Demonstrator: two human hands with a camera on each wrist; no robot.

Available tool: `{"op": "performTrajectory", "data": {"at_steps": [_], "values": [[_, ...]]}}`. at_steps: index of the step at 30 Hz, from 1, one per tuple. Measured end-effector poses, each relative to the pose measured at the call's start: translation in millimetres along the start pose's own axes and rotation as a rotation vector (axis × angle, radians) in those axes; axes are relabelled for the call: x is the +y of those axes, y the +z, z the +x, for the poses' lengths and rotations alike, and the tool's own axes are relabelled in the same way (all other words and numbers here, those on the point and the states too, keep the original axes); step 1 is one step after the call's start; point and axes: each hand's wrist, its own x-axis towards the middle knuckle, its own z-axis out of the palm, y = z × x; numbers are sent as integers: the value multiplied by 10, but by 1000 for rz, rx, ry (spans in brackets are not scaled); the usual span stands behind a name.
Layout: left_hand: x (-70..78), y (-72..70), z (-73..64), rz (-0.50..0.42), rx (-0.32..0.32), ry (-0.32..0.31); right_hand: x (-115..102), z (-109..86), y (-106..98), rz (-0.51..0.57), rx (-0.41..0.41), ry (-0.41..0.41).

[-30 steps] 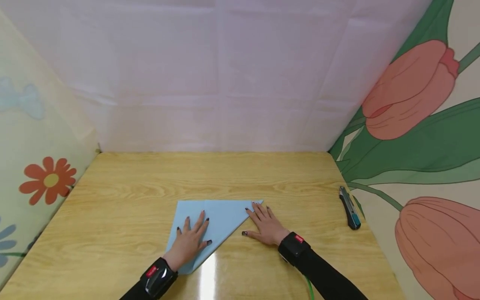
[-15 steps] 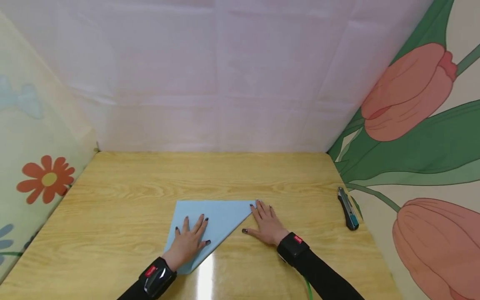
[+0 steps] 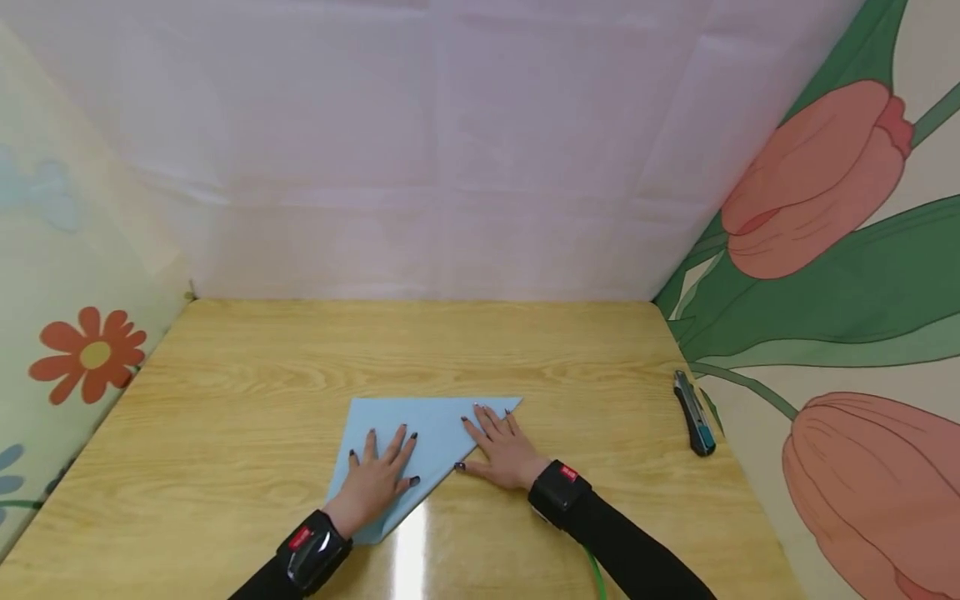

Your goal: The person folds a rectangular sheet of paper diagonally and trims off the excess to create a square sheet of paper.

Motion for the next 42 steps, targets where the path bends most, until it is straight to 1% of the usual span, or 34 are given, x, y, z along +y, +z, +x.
{"op": "performTrajectory", "data": {"at_steps": [3, 5, 6, 9, 12, 14, 15, 20, 23, 25, 26, 29, 31, 33, 38, 42], "values": [[-4, -7, -6, -13, 2, 3, 125, -59, 3, 33, 16, 38], [-2, -9, -8, -11, 3, 3, 182, -115, -16, 77, 39, 53], [-1, -8, -9, -7, 2, 0, 207, -140, -24, 82, 48, 58], [-5, 4, -10, -4, 0, -3, 257, -193, -50, 74, 70, 87], [-6, 8, -12, -12, 0, -4, 288, -223, -72, 39, 62, 129], [-4, 5, -14, -18, -2, -1, 306, -233, -79, 41, 62, 149], [-3, 4, -14, -21, -5, -1, 312, -235, -81, 54, 64, 155], [2, -16, -23, -21, -14, -1, 364, -230, -37, 61, 48, 175], [1, -34, -32, -22, -14, -2, 370, -216, -5, 59, 51, 178], [-1, -37, -37, -31, -15, -4, 349, -204, 18, 66, 76, 151], [-2, -35, -40, -34, -15, -5, 331, -197, 31, 54, 83, 132], [-10, -16, -45, -41, -11, -5, 233, -176, 60, 36, 100, 45], [-11, 2, -42, -46, -13, -2, 154, -165, 81, 16, 90, -9], [-13, 19, -38, -43, -8, 5, 63, -156, 84, 10, 70, -31], [-19, 49, -11, -26, 6, 4, -132, -134, 87, -51, 28, -53], [-17, 54, 18, -18, 13, -1, -251, -129, 107, -106, 25, -116]]}}
